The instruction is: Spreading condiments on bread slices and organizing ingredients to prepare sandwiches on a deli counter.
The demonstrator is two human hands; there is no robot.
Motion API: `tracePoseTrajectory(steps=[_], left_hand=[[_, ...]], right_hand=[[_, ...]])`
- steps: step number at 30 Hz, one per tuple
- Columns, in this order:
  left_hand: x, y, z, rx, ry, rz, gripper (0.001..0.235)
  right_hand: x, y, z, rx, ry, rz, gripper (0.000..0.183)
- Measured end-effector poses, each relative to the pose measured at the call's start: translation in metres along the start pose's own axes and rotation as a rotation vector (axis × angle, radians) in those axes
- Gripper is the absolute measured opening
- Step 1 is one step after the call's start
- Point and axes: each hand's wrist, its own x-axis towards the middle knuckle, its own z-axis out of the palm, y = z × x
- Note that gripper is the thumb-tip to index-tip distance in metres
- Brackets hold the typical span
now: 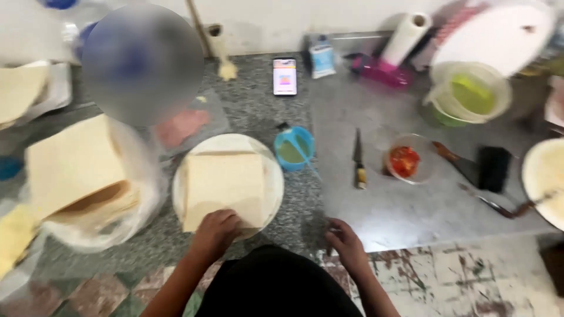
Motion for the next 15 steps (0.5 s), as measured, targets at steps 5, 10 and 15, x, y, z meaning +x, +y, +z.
tracePoseTrajectory(steps=[5,10,15], left_hand=[[-0.015,-0.010,0.011,0.075,-0.105,-0.160,0.025],[-0.034,-0.033,0.023,0.073,-0.088,-0.303,0.030],[-0.054,-0.043,0.018,0.187,0.203,-0.355,0.030]], right_hand=[[-0.012,-0.049,-0.008,0.005,-0.004,0.053,0.043],[0.012,-0.018,-0.005,0.001,-0.036,-0.005,0.042],[0.012,-0.023,0.003,0.110,-0.008,-0.061,0.041]])
